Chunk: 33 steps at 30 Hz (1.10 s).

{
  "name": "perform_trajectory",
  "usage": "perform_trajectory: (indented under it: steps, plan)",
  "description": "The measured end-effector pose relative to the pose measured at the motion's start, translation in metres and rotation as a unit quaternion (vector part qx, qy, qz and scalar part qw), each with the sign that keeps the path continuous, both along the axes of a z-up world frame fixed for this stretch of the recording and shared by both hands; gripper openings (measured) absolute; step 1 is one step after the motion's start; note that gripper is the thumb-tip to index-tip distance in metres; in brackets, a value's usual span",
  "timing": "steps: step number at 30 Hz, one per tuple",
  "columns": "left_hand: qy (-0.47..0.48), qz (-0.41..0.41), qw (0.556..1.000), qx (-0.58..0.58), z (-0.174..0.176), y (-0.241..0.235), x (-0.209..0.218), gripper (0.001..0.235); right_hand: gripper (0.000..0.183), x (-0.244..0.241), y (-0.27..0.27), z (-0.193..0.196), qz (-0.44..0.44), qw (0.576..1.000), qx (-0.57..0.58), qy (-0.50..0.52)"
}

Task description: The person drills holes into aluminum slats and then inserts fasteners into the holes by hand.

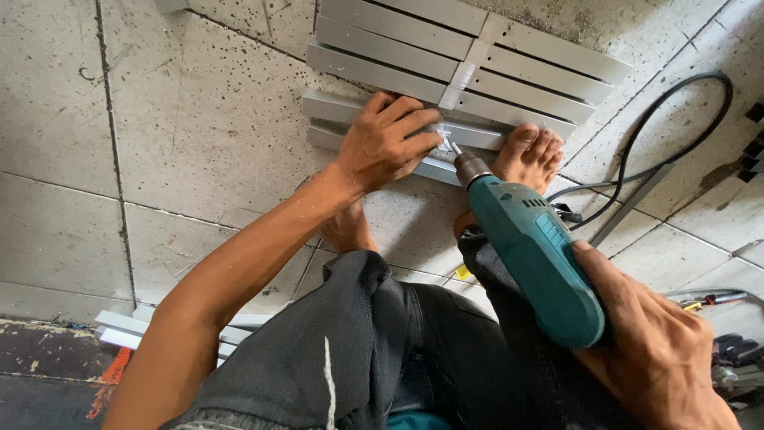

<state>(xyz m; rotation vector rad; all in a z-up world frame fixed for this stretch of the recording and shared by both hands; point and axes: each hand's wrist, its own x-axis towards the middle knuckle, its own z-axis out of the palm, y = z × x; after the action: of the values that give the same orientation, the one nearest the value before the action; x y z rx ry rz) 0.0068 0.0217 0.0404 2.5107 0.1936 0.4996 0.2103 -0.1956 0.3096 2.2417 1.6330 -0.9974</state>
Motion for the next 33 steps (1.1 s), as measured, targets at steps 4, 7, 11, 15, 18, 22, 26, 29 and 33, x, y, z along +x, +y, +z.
perform_trajectory:
  steps: [4,7,11,15,18,22,26,29,33]
  plan:
    - [-0.016,0.011,1.0,-0.012,-0.008,-0.003,0.001,0.02,0.082,0.003,0.006,0.003,0.025,1.0,-0.007,-0.006]
    - [-0.009,0.015,0.999,-0.038,-0.023,-0.009,0.001,0.019,0.078,0.007,0.002,0.001,0.031,0.999,-0.024,-0.038]
    - [0.013,0.0,1.0,0.008,-0.014,-0.003,-0.001,0.037,0.103,0.008,0.015,0.006,0.034,0.99,-0.107,-0.089]
    - [-0.018,-0.007,1.0,0.0,-0.014,-0.001,-0.002,0.04,0.096,0.008,0.021,0.008,0.035,0.991,-0.076,-0.101]
    - [-0.019,-0.006,1.0,0.02,-0.017,-0.003,-0.004,0.044,0.089,0.005,0.017,0.002,0.018,0.997,-0.011,-0.08]
    - [-0.034,-0.009,0.999,0.017,-0.021,-0.004,-0.005,0.043,0.095,0.002,0.018,0.004,0.044,0.989,-0.056,-0.132]
    - [-0.06,0.009,0.997,0.047,-0.022,-0.003,-0.003,0.039,0.085,-0.004,0.02,0.003,0.035,0.995,-0.007,-0.097]
    - [-0.078,0.026,0.995,0.06,-0.025,-0.006,-0.001,0.025,0.089,-0.014,0.031,0.015,0.036,0.99,-0.049,-0.129]
    - [-0.049,0.06,0.996,0.033,-0.03,-0.021,0.0,0.017,0.108,-0.022,0.037,0.023,0.132,0.981,-0.048,-0.132]
